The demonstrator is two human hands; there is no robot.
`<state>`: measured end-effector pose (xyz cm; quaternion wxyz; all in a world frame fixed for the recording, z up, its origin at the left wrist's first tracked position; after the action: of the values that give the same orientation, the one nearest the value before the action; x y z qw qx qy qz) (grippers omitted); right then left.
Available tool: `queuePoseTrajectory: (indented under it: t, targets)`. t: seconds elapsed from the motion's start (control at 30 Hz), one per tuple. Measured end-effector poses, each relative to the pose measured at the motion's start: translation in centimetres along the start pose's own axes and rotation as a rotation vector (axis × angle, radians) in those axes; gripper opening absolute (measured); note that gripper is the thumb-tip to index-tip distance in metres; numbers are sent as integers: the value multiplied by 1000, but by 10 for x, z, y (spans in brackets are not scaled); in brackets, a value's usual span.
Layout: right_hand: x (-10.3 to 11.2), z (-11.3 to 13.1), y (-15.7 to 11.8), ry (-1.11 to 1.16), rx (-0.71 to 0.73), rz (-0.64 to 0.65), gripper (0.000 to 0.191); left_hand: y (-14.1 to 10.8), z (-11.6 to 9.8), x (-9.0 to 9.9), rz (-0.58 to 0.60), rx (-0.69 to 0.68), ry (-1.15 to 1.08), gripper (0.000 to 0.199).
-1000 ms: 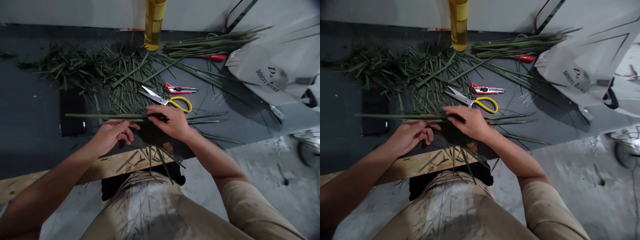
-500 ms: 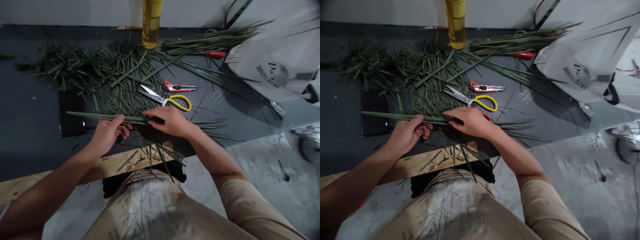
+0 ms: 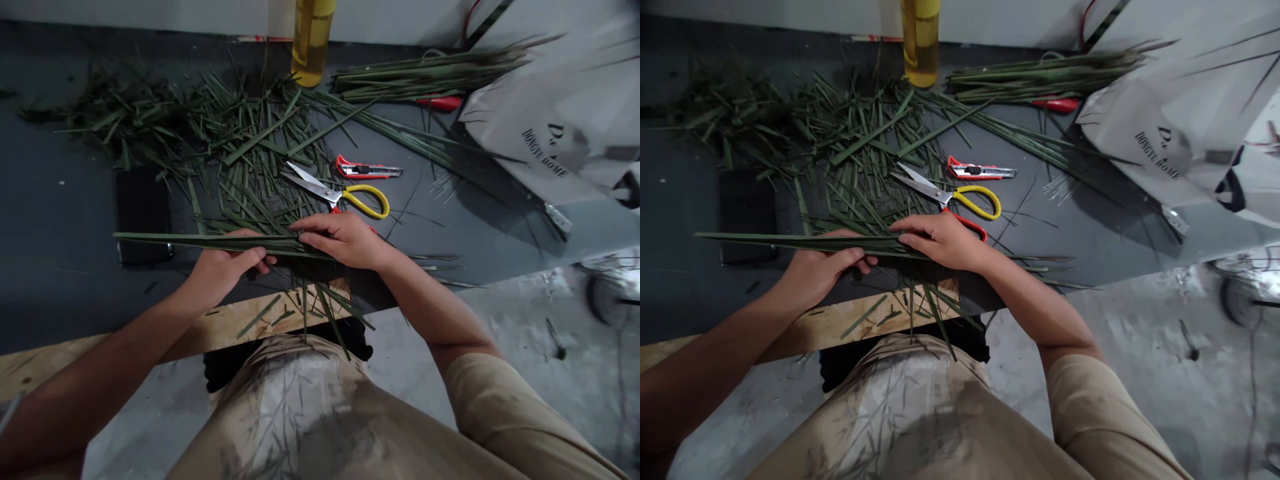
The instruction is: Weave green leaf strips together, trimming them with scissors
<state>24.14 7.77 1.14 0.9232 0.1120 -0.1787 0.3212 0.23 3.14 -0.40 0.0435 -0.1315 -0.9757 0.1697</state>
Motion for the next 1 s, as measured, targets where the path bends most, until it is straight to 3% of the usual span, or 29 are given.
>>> queuePoseTrajectory:
  t: [0.17,0.33,0.67,1.0]
  targets:
    - [-9,3,-1,18,52,1,31,-2,0,-8,52,73,74,23]
    - [-13,6,-2,-105,179,-24,26,0,-8,-8,78,12,274,21]
    - [-19,1,-1,-263,321,-126,25,1,-6,-8,37,67,221,22]
    - [-21,-4,-1,-320,270,-136,29,2,-6,-8,19,48,203,21]
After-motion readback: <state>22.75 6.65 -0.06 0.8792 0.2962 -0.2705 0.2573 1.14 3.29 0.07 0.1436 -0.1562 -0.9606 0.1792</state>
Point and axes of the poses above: each hand's wrist, its own y-axis towards the middle knuckle, its own x-axis out of the back of the hand, z = x × y, the point moved 2 cm from there along y, towards the middle knuckle, and after that the axes turned 7 degrees about y, right-handed, at the moved point
